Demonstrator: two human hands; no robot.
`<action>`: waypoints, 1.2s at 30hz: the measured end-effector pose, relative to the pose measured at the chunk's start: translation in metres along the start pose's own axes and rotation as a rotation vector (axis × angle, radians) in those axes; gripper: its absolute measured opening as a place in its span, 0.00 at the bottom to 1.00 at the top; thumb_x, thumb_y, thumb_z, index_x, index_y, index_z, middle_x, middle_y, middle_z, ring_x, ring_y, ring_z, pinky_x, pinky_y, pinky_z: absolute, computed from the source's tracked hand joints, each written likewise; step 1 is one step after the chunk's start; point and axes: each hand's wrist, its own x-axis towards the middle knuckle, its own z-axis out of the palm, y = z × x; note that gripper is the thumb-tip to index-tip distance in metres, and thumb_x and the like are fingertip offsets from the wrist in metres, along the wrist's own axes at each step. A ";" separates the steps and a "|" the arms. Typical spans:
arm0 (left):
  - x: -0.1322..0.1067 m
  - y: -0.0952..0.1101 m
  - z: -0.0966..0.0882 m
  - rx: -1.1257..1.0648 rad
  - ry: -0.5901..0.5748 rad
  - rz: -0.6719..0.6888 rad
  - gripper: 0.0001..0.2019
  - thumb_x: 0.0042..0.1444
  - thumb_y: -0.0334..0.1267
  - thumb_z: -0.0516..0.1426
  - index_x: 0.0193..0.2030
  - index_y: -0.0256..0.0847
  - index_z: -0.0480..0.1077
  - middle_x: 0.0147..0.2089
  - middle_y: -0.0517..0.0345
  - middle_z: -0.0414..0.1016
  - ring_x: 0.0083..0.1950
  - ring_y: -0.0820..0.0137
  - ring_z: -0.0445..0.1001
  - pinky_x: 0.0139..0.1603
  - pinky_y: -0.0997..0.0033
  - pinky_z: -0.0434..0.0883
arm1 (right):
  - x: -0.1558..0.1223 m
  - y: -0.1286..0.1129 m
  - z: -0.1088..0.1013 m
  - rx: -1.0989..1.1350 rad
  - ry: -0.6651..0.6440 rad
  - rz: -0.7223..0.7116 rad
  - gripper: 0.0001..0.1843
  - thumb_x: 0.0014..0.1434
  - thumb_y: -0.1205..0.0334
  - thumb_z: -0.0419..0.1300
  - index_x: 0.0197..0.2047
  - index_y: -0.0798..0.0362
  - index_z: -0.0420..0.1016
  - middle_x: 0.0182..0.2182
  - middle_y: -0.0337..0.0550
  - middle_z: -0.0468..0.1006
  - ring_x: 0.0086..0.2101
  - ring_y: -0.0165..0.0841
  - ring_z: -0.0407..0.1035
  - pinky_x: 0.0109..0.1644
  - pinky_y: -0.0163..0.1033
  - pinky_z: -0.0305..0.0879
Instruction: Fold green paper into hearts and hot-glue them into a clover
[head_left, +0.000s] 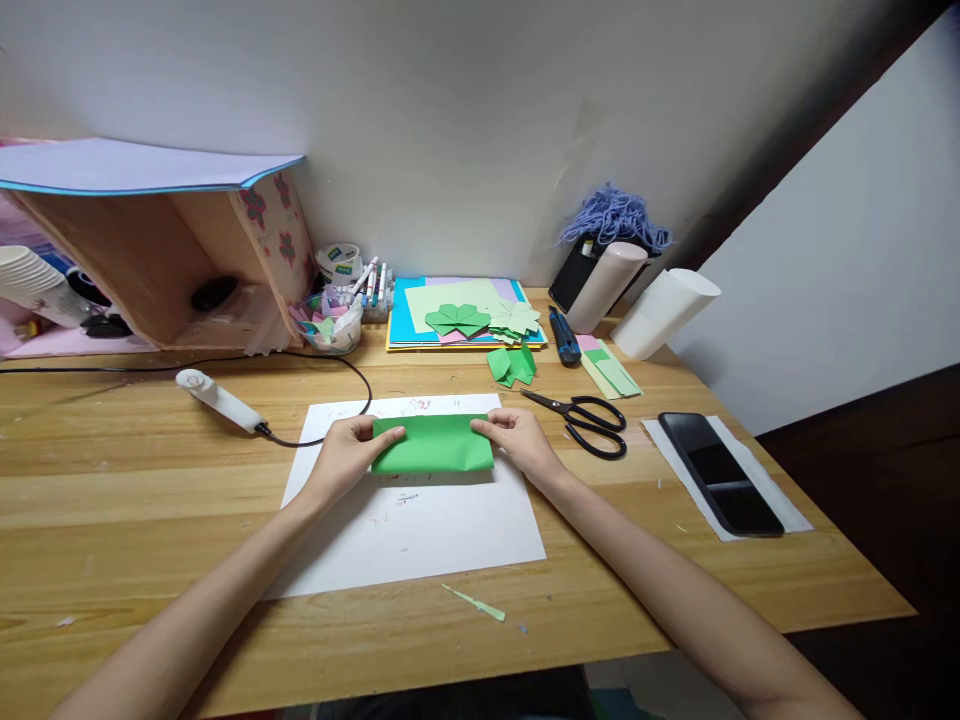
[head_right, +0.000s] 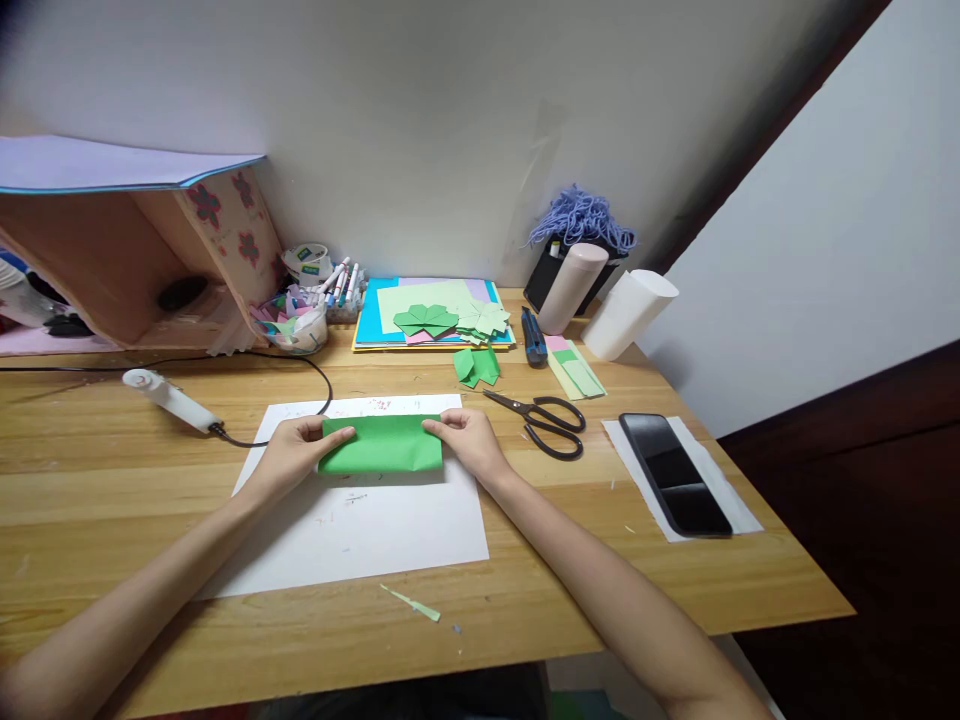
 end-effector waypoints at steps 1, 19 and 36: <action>0.000 0.002 -0.001 0.004 -0.016 -0.007 0.19 0.41 0.51 0.61 0.17 0.37 0.63 0.17 0.64 0.58 0.20 0.78 0.53 0.20 0.76 0.49 | 0.000 0.000 0.000 0.003 -0.006 0.000 0.20 0.40 0.47 0.66 0.17 0.55 0.67 0.16 0.34 0.64 0.21 0.26 0.57 0.27 0.33 0.52; 0.010 0.019 -0.017 0.126 -0.583 0.028 0.11 0.40 0.46 0.62 0.24 0.39 0.73 0.22 0.60 0.69 0.23 0.72 0.63 0.21 0.77 0.56 | -0.001 -0.002 -0.002 -0.084 -0.141 -0.064 0.14 0.44 0.52 0.64 0.21 0.56 0.75 0.18 0.37 0.71 0.22 0.28 0.62 0.27 0.34 0.56; 0.004 0.028 0.044 0.319 0.025 0.341 0.17 0.59 0.46 0.46 0.22 0.41 0.55 0.20 0.64 0.59 0.23 0.73 0.58 0.27 0.73 0.53 | -0.006 -0.009 0.018 0.191 -0.196 0.117 0.23 0.41 0.52 0.67 0.38 0.57 0.73 0.31 0.45 0.78 0.29 0.33 0.72 0.31 0.36 0.68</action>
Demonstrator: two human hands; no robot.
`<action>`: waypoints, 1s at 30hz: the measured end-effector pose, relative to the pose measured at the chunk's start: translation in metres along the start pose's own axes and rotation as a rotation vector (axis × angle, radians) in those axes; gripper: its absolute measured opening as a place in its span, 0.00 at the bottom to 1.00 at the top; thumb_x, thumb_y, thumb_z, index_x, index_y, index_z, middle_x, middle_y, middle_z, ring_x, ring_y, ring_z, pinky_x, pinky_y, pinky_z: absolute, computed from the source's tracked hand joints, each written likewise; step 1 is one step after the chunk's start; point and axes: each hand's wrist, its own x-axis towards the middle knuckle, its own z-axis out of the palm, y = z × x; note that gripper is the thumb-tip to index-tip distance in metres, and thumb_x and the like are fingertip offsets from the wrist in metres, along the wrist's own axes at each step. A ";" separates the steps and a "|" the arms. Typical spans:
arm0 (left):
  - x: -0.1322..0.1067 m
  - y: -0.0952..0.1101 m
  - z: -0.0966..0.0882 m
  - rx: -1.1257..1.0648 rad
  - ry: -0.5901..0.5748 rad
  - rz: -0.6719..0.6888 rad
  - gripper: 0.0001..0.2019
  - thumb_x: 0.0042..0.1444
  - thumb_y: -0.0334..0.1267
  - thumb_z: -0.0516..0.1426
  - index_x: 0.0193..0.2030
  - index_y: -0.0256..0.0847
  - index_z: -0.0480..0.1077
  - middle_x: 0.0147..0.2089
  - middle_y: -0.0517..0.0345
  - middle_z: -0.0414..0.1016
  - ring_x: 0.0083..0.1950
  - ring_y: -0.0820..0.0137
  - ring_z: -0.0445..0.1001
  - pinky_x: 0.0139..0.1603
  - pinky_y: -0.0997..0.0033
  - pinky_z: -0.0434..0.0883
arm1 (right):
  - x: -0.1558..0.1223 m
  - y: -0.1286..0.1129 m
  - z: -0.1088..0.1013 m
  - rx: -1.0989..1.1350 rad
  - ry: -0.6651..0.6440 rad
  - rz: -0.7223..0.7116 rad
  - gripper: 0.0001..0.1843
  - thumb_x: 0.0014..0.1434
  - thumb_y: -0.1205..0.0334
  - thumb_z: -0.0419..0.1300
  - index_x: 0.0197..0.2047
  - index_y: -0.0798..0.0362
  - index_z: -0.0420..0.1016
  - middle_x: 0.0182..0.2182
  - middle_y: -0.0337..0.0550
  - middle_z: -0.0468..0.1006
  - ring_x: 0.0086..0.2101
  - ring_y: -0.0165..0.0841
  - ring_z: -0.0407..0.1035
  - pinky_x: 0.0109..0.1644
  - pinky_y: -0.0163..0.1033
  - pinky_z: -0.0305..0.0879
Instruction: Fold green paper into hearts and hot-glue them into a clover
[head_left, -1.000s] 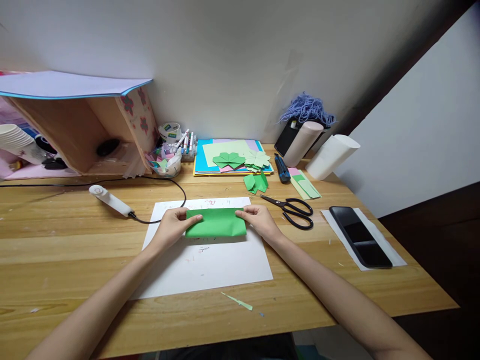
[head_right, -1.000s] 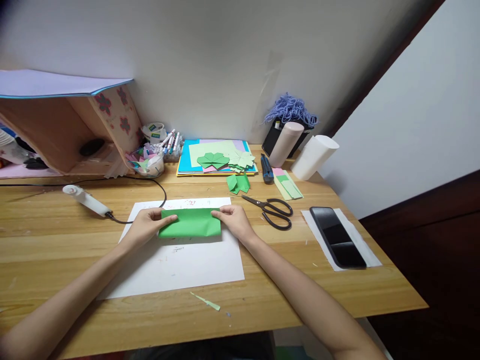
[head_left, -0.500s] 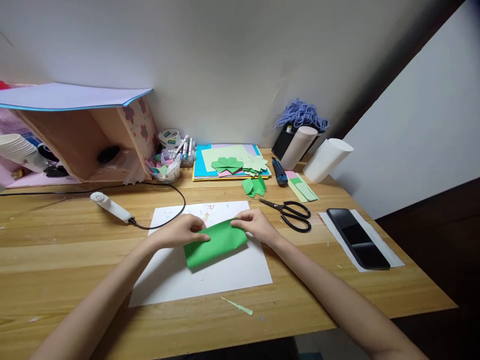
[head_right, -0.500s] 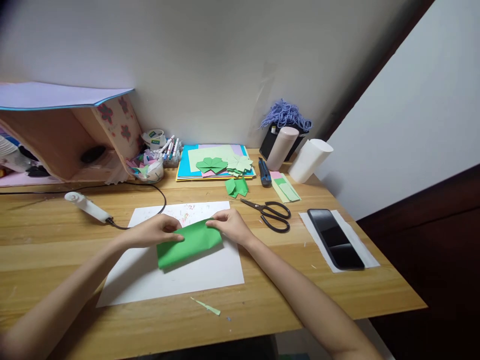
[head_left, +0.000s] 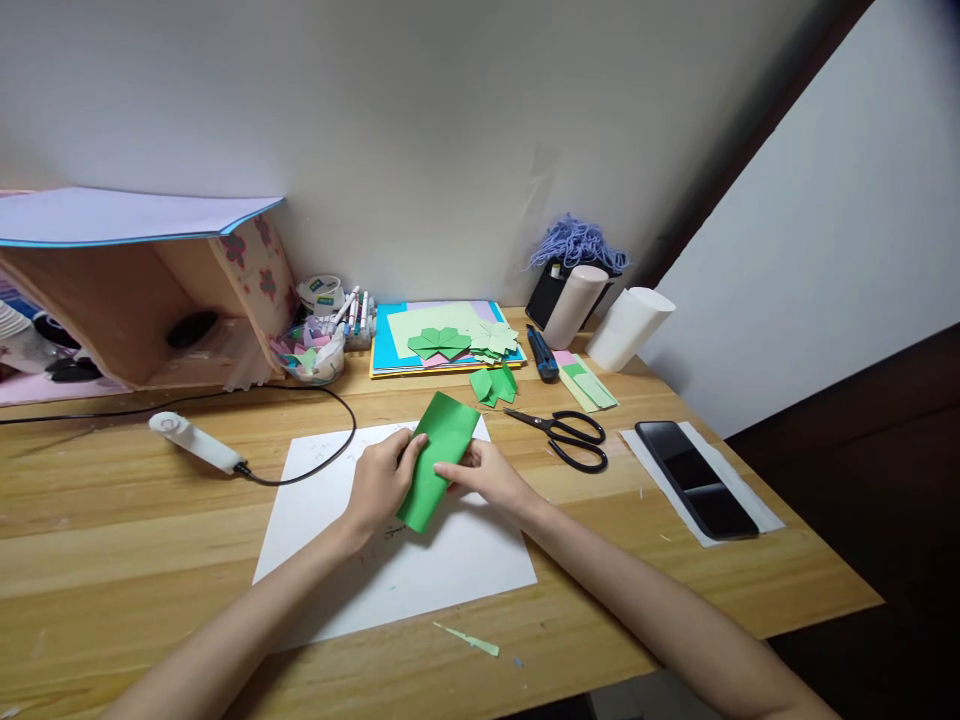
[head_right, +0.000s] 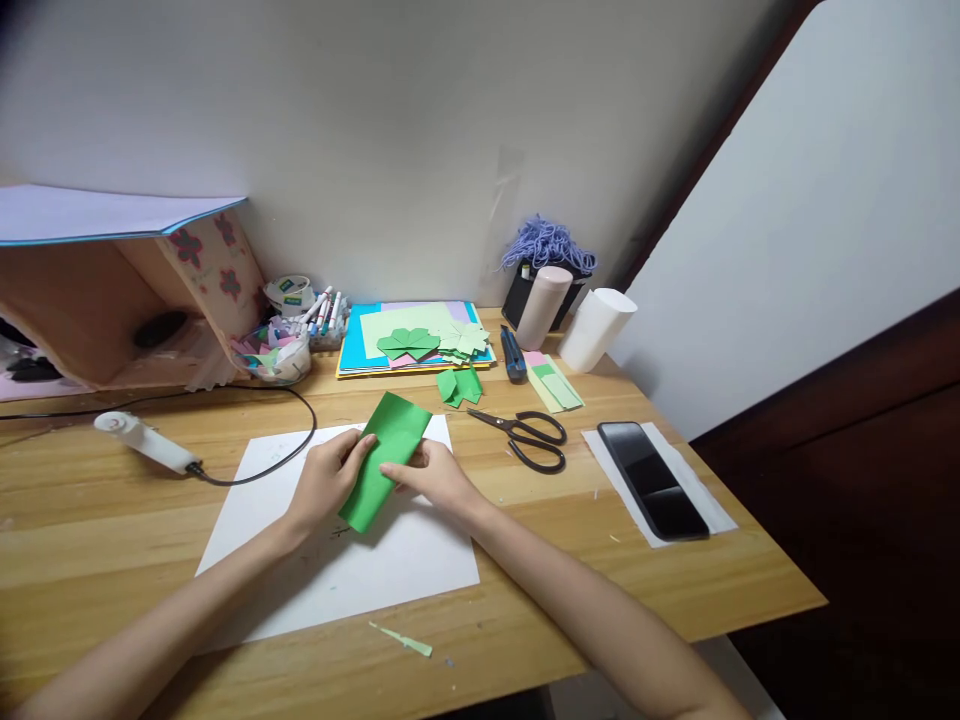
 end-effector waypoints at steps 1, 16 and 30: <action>-0.002 0.000 0.001 -0.005 0.010 0.004 0.16 0.59 0.45 0.46 0.22 0.41 0.55 0.20 0.64 0.59 0.23 0.73 0.58 0.27 0.73 0.53 | 0.000 0.002 0.004 -0.002 -0.008 -0.016 0.22 0.41 0.52 0.67 0.37 0.57 0.74 0.31 0.45 0.78 0.30 0.33 0.72 0.33 0.36 0.68; -0.007 -0.005 0.011 -0.192 0.041 -0.045 0.17 0.58 0.44 0.49 0.20 0.40 0.55 0.18 0.66 0.52 0.22 0.76 0.52 0.24 0.74 0.51 | 0.011 0.004 -0.007 0.012 0.140 -0.122 0.21 0.45 0.46 0.63 0.22 0.58 0.69 0.17 0.38 0.73 0.18 0.27 0.67 0.23 0.32 0.64; -0.007 -0.009 0.015 -0.150 -0.018 -0.060 0.19 0.58 0.45 0.48 0.19 0.40 0.52 0.18 0.66 0.50 0.22 0.76 0.51 0.25 0.74 0.51 | 0.016 0.008 -0.019 0.005 0.236 -0.174 0.26 0.49 0.39 0.56 0.18 0.56 0.66 0.14 0.40 0.71 0.15 0.28 0.65 0.18 0.32 0.61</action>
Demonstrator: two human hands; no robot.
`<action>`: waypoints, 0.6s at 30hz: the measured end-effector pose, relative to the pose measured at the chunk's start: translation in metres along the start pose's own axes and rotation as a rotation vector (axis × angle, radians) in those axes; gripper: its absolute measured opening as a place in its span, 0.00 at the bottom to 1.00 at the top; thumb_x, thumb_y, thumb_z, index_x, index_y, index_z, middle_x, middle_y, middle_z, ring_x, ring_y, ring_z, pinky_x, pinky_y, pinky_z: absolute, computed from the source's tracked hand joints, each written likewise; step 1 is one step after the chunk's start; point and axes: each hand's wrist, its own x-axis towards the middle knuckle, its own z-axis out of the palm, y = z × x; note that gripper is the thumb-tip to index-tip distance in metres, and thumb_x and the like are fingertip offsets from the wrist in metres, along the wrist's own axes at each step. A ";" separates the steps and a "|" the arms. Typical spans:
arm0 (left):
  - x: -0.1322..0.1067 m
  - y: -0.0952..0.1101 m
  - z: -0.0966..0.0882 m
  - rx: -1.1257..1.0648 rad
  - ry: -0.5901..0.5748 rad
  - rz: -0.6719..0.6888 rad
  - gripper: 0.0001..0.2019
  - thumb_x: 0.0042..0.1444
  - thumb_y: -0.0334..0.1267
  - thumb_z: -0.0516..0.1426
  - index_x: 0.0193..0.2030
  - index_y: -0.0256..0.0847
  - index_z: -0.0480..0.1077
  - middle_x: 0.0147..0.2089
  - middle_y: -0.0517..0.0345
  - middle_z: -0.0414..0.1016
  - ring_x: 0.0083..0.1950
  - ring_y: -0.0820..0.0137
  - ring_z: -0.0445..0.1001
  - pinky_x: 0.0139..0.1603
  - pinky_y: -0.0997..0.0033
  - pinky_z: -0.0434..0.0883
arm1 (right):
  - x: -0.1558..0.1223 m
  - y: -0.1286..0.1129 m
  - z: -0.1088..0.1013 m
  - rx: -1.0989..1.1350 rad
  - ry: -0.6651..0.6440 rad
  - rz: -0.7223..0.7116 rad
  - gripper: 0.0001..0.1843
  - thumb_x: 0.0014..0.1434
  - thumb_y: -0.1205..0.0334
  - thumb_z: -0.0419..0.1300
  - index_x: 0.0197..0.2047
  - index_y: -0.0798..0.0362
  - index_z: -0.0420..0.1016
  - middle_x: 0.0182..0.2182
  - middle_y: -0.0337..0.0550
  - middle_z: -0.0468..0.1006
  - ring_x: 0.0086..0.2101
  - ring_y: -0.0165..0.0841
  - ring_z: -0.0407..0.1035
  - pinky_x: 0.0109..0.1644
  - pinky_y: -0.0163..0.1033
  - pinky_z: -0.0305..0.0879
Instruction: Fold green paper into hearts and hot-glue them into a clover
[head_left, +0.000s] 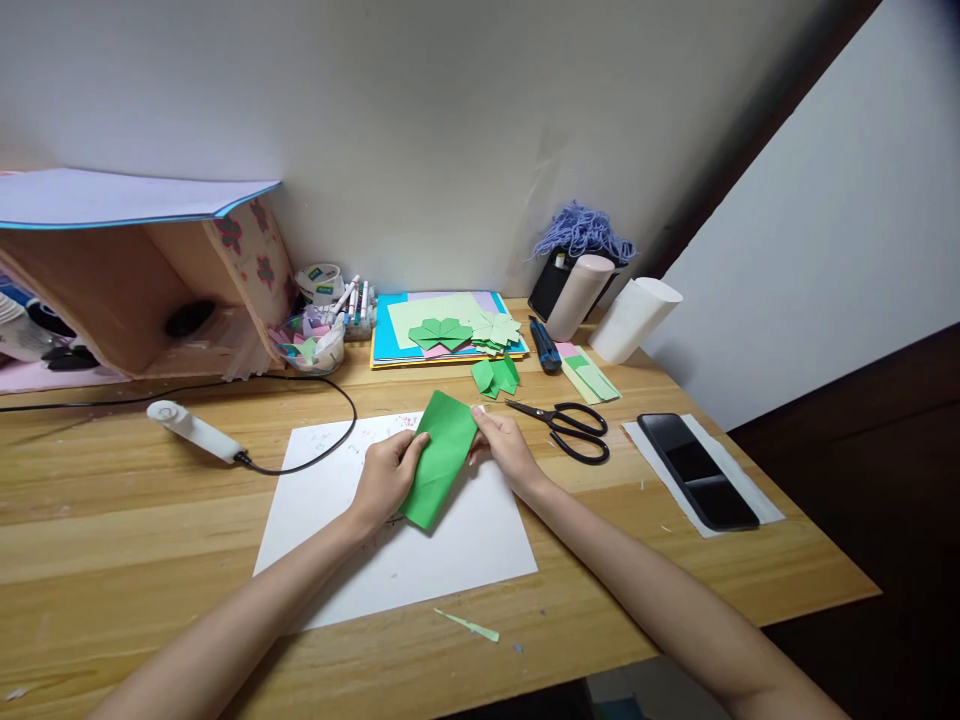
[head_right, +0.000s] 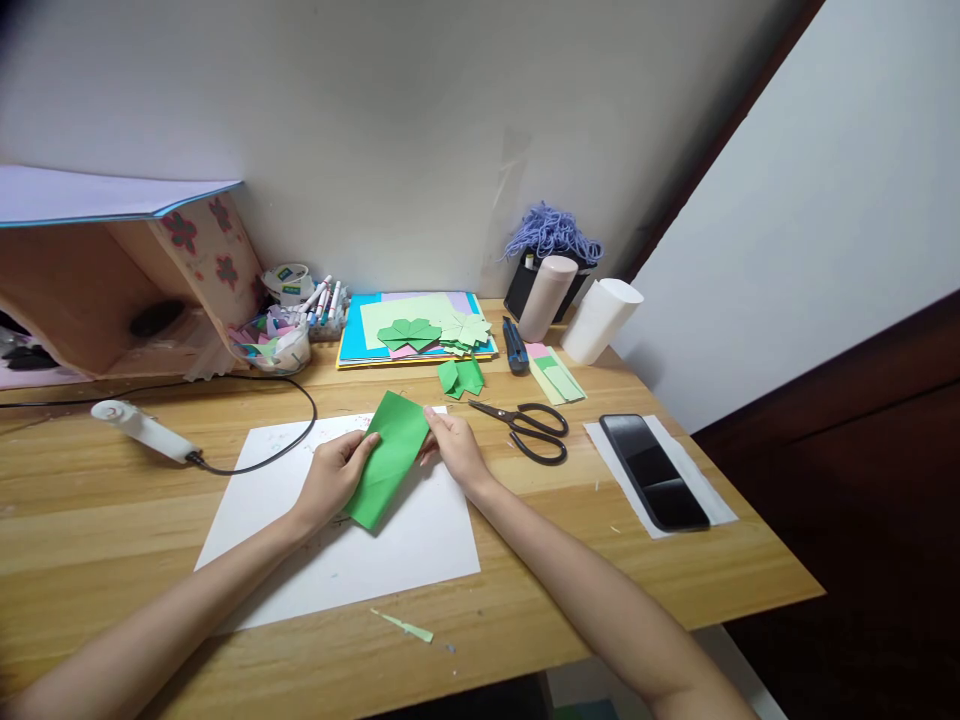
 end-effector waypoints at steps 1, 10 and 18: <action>0.000 0.000 0.000 0.008 -0.003 0.003 0.19 0.58 0.45 0.48 0.19 0.40 0.51 0.18 0.66 0.50 0.22 0.76 0.51 0.25 0.74 0.51 | 0.000 -0.001 -0.001 0.004 0.035 -0.024 0.27 0.50 0.38 0.54 0.18 0.55 0.66 0.13 0.40 0.71 0.15 0.28 0.65 0.18 0.32 0.61; -0.001 0.003 -0.002 -0.067 0.053 0.000 0.18 0.59 0.45 0.48 0.21 0.40 0.52 0.19 0.66 0.52 0.23 0.76 0.53 0.25 0.75 0.52 | -0.012 -0.002 0.007 0.021 -0.275 0.121 0.23 0.46 0.42 0.60 0.33 0.57 0.72 0.25 0.42 0.76 0.26 0.31 0.70 0.32 0.37 0.67; 0.001 0.000 -0.002 -0.347 -0.233 -0.132 0.17 0.56 0.49 0.49 0.26 0.38 0.64 0.18 0.63 0.63 0.21 0.73 0.62 0.24 0.74 0.59 | -0.011 0.000 0.008 -0.065 -0.110 0.043 0.22 0.45 0.43 0.61 0.22 0.56 0.66 0.19 0.36 0.67 0.22 0.26 0.60 0.26 0.33 0.57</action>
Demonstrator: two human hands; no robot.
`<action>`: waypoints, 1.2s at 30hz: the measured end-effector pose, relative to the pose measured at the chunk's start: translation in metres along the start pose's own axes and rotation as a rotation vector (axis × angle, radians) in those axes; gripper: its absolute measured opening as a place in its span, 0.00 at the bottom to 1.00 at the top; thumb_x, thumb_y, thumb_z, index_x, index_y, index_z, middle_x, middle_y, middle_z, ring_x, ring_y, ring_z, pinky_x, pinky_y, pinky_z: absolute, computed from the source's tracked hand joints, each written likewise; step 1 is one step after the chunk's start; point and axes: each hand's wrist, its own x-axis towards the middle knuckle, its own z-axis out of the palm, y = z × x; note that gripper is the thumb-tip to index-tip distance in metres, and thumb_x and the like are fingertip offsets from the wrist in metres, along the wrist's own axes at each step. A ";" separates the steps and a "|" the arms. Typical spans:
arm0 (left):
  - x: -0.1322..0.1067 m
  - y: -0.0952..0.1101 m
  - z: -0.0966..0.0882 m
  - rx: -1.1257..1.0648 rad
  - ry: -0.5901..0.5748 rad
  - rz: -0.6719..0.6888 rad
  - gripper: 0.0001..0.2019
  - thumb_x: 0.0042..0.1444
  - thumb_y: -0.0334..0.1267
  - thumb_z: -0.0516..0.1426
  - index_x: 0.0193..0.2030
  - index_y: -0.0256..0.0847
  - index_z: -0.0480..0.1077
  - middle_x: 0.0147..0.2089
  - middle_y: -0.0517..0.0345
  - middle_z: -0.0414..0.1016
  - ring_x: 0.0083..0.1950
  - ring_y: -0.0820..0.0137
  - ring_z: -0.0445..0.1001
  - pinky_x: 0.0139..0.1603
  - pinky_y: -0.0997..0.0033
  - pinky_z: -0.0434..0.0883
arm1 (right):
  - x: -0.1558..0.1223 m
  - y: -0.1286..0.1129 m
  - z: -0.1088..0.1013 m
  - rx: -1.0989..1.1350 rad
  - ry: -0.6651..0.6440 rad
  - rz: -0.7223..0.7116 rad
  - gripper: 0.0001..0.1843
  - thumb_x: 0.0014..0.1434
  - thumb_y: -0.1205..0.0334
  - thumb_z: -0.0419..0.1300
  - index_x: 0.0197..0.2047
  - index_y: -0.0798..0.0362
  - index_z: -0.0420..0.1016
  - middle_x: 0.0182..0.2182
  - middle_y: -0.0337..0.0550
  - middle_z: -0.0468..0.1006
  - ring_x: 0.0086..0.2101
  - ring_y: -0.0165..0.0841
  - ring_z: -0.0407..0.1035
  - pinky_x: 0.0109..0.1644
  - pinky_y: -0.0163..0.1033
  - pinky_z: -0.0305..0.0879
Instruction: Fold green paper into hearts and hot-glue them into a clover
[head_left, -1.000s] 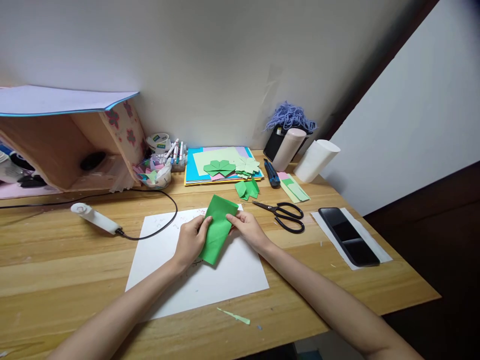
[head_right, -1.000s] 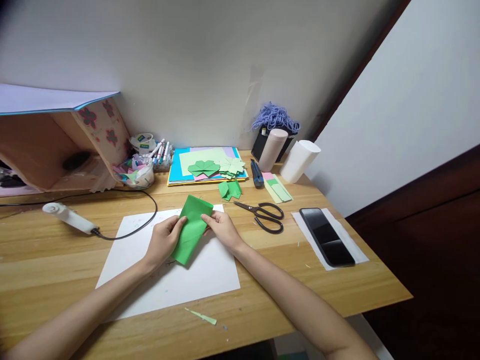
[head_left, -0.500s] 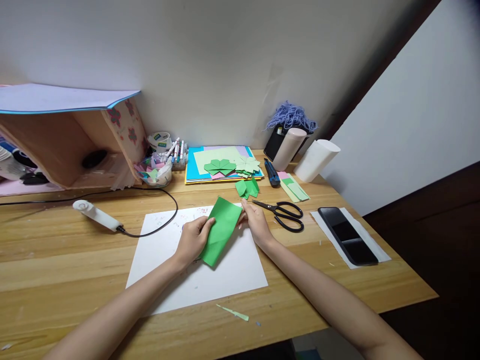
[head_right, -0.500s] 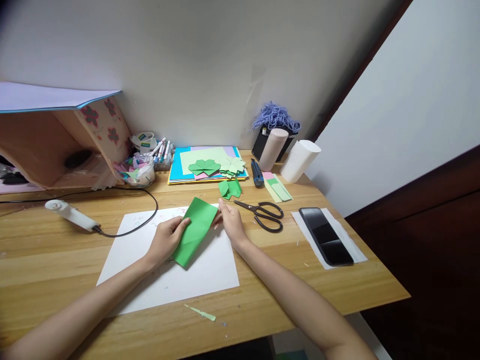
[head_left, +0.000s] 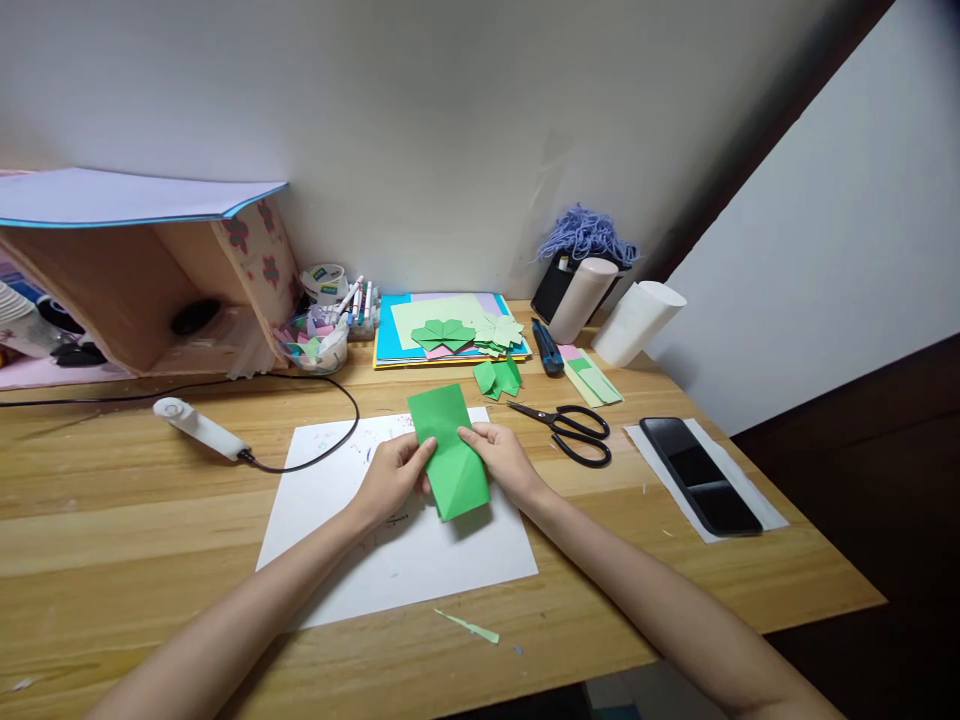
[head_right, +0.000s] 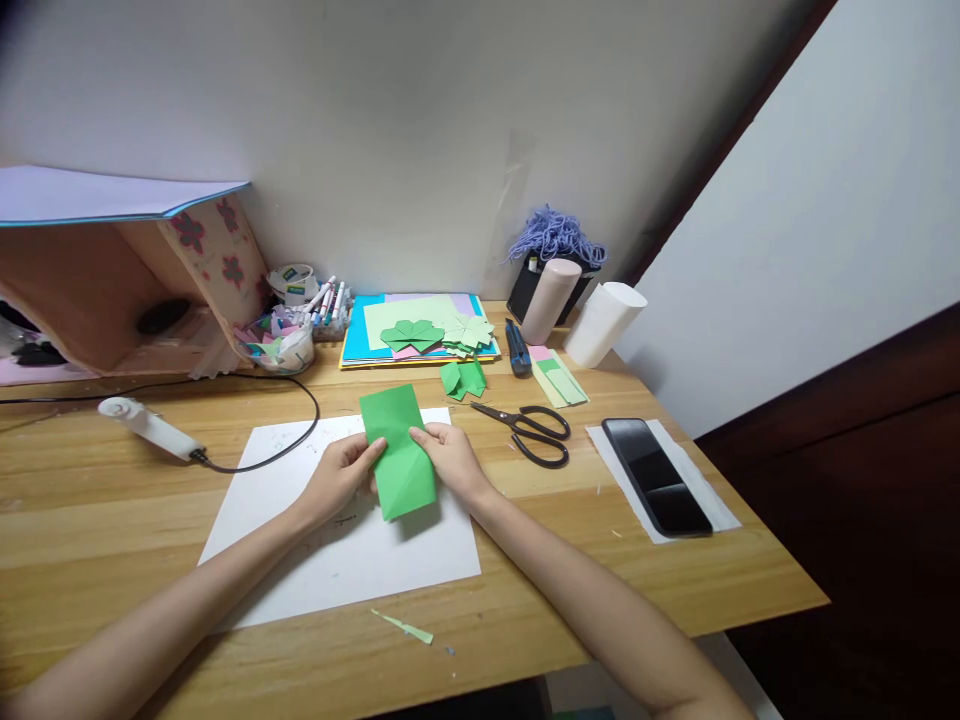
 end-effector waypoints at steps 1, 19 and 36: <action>0.001 0.000 0.000 -0.045 -0.040 -0.018 0.17 0.55 0.50 0.50 0.28 0.37 0.65 0.19 0.62 0.65 0.21 0.72 0.65 0.24 0.74 0.61 | 0.001 -0.001 -0.003 -0.013 -0.007 0.009 0.22 0.45 0.43 0.61 0.21 0.56 0.65 0.18 0.35 0.66 0.21 0.25 0.58 0.25 0.32 0.55; 0.012 0.003 -0.015 0.109 0.244 0.057 0.15 0.47 0.48 0.58 0.25 0.34 0.70 0.25 0.58 0.69 0.28 0.72 0.65 0.27 0.75 0.61 | -0.001 -0.013 -0.016 -0.365 -0.221 0.008 0.17 0.48 0.51 0.60 0.20 0.56 0.68 0.16 0.33 0.61 0.19 0.24 0.53 0.22 0.31 0.48; 0.017 0.000 -0.029 0.160 -0.153 -0.043 0.14 0.43 0.47 0.60 0.24 0.36 0.69 0.23 0.59 0.69 0.24 0.73 0.64 0.24 0.76 0.59 | 0.010 -0.017 -0.049 -0.441 0.030 -0.177 0.11 0.51 0.55 0.58 0.29 0.55 0.71 0.25 0.37 0.71 0.26 0.27 0.62 0.29 0.32 0.56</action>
